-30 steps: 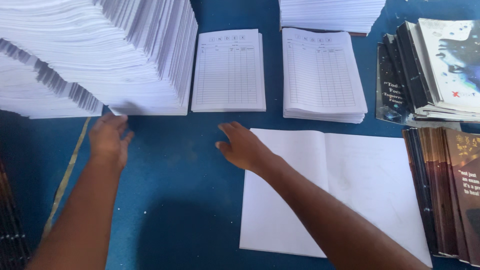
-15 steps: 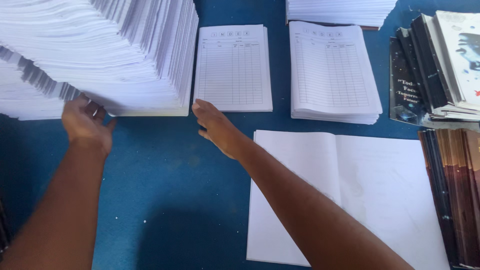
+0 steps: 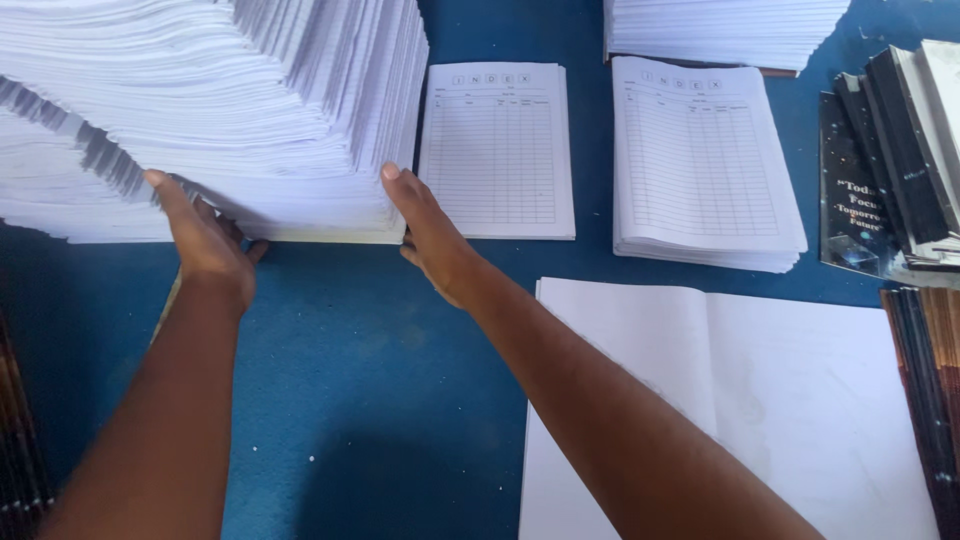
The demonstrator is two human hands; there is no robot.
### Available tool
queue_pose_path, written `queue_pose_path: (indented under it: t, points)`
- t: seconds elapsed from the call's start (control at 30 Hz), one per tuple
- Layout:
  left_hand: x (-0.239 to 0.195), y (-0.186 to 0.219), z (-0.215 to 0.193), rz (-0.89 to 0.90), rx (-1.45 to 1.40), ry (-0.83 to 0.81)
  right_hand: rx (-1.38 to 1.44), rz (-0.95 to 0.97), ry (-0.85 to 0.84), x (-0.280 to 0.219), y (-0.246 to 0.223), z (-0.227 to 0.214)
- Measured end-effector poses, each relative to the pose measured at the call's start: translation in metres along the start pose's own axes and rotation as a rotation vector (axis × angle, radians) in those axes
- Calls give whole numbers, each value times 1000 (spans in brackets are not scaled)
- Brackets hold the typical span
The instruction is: The person organizes stacks of notebooks and papers on a blue table. They pick up notebooks, flip through pages, and place them into neat piles. The person also handles loose sheets of paper and aligns them with the notebook stacks.
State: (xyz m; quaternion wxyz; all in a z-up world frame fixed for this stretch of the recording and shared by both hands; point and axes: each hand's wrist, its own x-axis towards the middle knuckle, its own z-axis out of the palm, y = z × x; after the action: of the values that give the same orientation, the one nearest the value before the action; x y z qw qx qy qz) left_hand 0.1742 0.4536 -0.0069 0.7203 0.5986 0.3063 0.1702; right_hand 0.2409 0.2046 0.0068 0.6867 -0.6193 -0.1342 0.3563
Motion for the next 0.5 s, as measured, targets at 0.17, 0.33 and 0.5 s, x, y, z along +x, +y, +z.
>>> queue_pose_path:
  t: [0.17, 0.33, 0.5]
  points:
    - [4, -4, 0, 10, 43, 14, -255, -82, 22, 7, 0, 9]
    - [19, -15, -4, 181, 36, 27, -368, -194, 44, 22, -3, 17]
    - [33, -29, -8, 223, 30, 92, -544, -220, 109, 27, -2, 16]
